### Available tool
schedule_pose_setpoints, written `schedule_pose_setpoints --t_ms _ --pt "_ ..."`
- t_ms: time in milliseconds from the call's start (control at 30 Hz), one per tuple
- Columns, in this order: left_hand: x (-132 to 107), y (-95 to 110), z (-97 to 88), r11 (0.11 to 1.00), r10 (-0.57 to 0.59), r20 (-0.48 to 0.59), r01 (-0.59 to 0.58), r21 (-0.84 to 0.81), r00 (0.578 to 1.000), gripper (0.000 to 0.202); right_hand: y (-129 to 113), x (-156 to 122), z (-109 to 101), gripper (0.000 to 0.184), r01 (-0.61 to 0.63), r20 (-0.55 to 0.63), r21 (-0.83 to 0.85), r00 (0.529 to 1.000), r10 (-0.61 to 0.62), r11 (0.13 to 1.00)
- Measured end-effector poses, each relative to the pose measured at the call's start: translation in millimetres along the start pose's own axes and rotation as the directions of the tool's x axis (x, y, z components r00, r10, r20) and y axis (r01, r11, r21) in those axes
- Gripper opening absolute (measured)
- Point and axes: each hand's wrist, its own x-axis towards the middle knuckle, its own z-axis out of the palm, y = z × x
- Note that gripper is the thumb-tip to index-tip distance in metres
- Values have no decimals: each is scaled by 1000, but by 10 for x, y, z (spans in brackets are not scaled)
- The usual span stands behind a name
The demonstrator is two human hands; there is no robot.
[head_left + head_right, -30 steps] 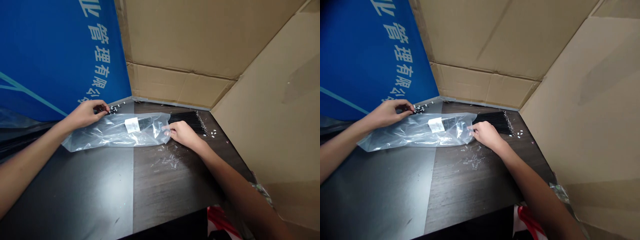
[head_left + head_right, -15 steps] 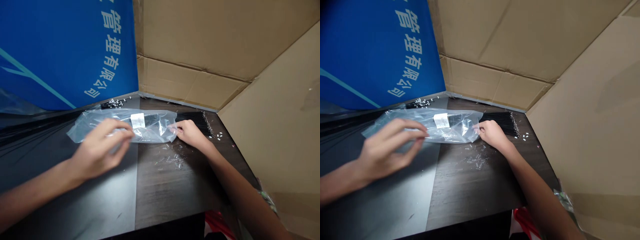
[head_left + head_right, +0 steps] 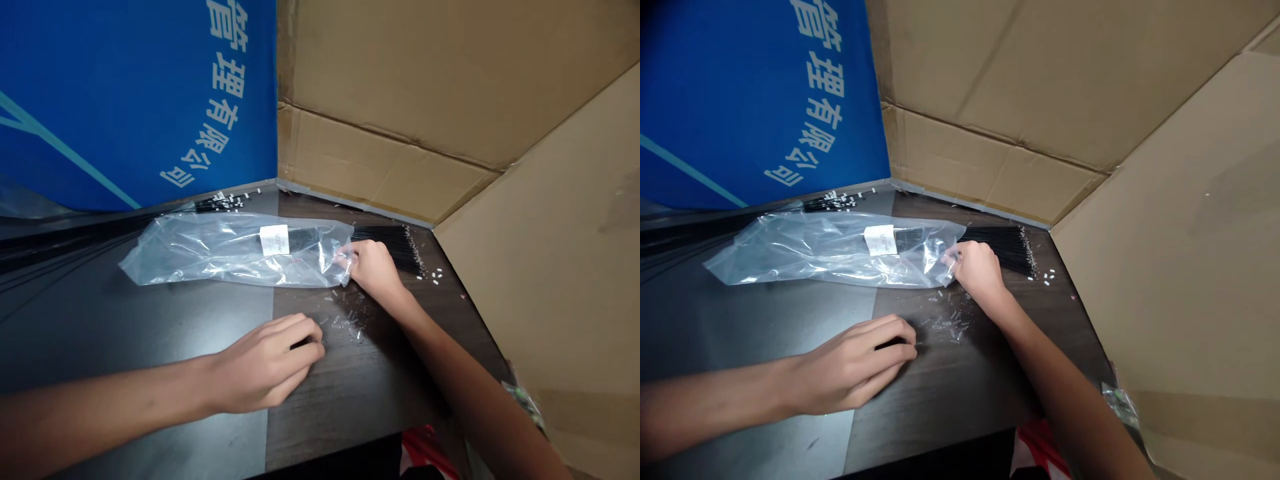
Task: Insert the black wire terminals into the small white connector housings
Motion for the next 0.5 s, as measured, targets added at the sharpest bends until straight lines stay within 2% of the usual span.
schedule_pose_setpoints --t_ms 200,333,433,500 --pt "5 7 -23 999 -35 64 34 13 997 21 -12 12 1 24 8 1 -47 1000 -8 999" --pt "11 25 -18 999 -36 61 37 -4 997 21 -5 29 2 23 35 6 -49 999 -35 998" --pt "23 24 -22 999 -33 -20 33 24 999 21 2 22 -17 24 56 24 -42 998 -55 998" --pt "41 -26 -57 987 -25 -110 42 158 994 23 7 -1 -56 25 67 41 -44 997 -65 997"
